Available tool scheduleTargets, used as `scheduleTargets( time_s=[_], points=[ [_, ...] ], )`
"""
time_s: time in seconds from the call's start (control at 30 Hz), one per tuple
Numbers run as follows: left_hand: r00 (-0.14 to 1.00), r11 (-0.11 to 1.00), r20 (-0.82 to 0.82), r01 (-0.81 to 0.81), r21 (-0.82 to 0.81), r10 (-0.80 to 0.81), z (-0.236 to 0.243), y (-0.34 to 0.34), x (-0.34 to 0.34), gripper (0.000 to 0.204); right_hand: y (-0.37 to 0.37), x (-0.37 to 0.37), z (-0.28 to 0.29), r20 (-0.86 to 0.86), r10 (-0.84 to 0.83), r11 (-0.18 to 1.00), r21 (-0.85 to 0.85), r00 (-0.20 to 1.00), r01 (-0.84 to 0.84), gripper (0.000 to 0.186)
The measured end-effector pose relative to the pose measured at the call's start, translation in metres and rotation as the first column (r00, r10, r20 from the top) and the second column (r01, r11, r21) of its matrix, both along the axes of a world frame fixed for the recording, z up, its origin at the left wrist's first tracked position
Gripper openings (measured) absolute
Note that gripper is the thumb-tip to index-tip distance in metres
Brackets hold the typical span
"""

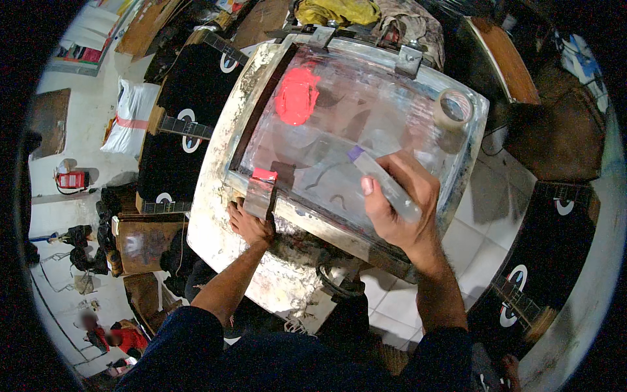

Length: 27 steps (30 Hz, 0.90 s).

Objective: The person repeatedly places a screen printing frame over a black mat, uses a squeegee to spread red ink across the screen, and lifts the frame to reveal the printed design. They handle multiple mats and frames throughout the process.

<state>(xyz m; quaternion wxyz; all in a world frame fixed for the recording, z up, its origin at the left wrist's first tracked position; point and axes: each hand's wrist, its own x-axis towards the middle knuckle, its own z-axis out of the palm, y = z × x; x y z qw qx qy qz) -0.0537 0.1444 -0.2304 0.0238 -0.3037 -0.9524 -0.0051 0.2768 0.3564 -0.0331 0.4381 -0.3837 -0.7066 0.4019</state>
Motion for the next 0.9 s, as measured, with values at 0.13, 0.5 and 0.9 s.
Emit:
scheduleTargets(
  time_s=[0.13,0.5,0.9],
  points=[
    [1.0,0.998,0.001,-0.017,-0.053,0.017,0.001,0.0,0.0,0.097,-0.005,0.006,0.002,-0.007,0.031,0.999,-0.018,0.999,-0.031,0.031],
    [0.98,0.996,-0.188,0.054,-0.065,-0.065,-0.049,-0.032,-0.049,0.093,0.006,0.029,-0.015,-0.08,0.039,0.984,0.179,0.996,-0.024,0.03],
    [0.912,0.98,-0.359,0.195,-0.049,-0.2,-0.042,-0.035,-0.113,0.076,-0.115,0.201,-0.302,0.023,-0.88,0.471,-0.08,0.474,0.878,0.031]
  ],
)
